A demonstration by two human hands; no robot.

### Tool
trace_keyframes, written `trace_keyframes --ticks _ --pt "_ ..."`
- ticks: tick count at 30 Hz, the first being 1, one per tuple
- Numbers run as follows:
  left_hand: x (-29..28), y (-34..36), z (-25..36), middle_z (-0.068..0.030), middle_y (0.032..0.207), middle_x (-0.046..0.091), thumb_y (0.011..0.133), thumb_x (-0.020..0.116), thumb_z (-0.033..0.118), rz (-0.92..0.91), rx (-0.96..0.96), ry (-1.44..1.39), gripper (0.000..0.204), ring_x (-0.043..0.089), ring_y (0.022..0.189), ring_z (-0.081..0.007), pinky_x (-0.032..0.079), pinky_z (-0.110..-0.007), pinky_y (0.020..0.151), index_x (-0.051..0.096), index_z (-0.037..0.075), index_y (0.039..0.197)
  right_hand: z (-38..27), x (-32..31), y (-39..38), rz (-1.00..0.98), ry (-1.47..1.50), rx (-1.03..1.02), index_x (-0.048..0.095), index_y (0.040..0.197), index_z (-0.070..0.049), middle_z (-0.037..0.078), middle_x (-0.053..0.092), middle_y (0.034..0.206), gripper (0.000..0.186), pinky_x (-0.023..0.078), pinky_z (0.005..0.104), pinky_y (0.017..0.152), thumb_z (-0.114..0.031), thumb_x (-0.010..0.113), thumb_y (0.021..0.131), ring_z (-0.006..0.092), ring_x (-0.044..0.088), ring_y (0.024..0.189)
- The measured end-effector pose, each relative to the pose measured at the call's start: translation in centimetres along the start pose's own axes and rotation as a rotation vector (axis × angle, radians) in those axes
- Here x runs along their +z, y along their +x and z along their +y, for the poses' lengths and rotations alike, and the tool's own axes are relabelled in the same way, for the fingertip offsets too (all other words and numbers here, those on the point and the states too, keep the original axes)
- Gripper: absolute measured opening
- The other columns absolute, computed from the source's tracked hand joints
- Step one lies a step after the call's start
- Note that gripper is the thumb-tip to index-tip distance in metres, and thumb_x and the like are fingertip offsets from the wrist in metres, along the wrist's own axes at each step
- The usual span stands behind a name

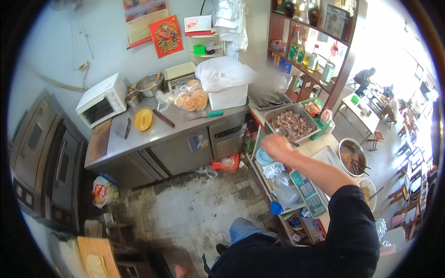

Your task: The person scrubs a white rectangular tray and a round plate with a yellow sponge in a soapy metal basin, then rinses them under running water. The person later retrieves a plastic bag from a counter and hands it to a customer at a table.

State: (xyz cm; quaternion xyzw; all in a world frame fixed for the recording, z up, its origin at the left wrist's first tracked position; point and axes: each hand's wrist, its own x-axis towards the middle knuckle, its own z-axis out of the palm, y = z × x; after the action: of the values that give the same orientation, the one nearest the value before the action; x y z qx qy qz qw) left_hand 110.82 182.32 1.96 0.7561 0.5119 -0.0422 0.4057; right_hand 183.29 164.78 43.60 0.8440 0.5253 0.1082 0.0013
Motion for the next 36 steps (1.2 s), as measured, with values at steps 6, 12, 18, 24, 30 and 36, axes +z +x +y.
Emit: trace_keyframes --ticks 6,12,18,24,30,36 --pt "-9.4 16.7 11.3 -0.0187 0.072 0.067 0.092 0.059 0.032 0.001 -0.102 -0.28 0.033 0.064 0.065 -0.0282 0.051 -0.043 0.055 0.067 0.0 0.09 10.6 -4.8 20.4 0.325 -0.165 0.121 0.068 0.073 -0.005 0.019 0.067 0.076 0.037 0.052 0.0499 0.062 -0.034 0.059 0.093 0.0382 0.066 0.071" --pt "-9.9 24.8 16.1 -0.0142 0.069 0.064 0.093 0.057 0.03 0.239 0.122 0.093 0.031 0.054 0.058 -0.0263 0.044 -0.043 0.053 0.062 0.002 0.082 23.4 -6.4 46.4 0.433 -0.455 0.144 0.069 0.08 -0.005 0.009 0.064 0.094 0.009 0.048 0.0406 0.08 -0.009 0.061 0.081 0.0269 0.061 0.095" --pt "-11.7 27.9 25.6 -0.0141 0.07 0.064 0.093 0.057 0.03 0.03 0.058 0.013 0.029 0.053 0.059 -0.0277 0.043 -0.045 0.054 0.062 0.003 0.081 35.0 -5.6 63.1 0.59 -0.759 0.052 0.069 0.079 -0.006 0.008 0.061 0.092 0.009 0.043 0.0372 0.084 -0.008 0.06 0.082 0.0236 0.056 0.093" --pt "-12.9 33.1 30.0 -0.0163 0.069 0.06 0.094 0.056 0.028 -0.055 0.062 0.026 0.028 0.054 0.062 -0.0296 0.044 -0.048 0.058 0.062 0.004 0.08 40.4 -6.0 68.4 0.612 -0.704 -0.074 0.066 0.074 -0.005 0.013 0.06 0.091 0.012 0.047 0.0423 0.078 -0.005 0.057 0.082 0.03 0.057 0.087" --pt "-13.3 40.7 31.3 -0.0202 0.08 0.065 0.096 0.056 0.034 -0.064 0.153 0.073 0.032 0.059 0.071 -0.034 0.049 -0.049 0.066 0.065 0.004 0.093 37.7 -9.4 68.2 0.684 -0.433 0.187 0.065 0.079 -0.005 0.014 0.064 0.089 0.007 0.053 0.0452 0.068 -0.01 0.061 0.081 0.0322 0.063 0.087" --pt "-14.4 46.8 33.0 -0.0208 0.095 0.069 0.093 0.06 0.043 -0.124 0.132 0.169 0.037 0.064 0.078 -0.0397 0.052 -0.051 0.07 0.068 0.009 0.108 36.4 -8.9 64.4 0.016 -0.275 0.234 0.066 0.081 -0.005 0.012 0.067 0.086 0.017 0.054 0.0469 0.07 -0.021 0.065 0.085 0.0314 0.066 0.088"
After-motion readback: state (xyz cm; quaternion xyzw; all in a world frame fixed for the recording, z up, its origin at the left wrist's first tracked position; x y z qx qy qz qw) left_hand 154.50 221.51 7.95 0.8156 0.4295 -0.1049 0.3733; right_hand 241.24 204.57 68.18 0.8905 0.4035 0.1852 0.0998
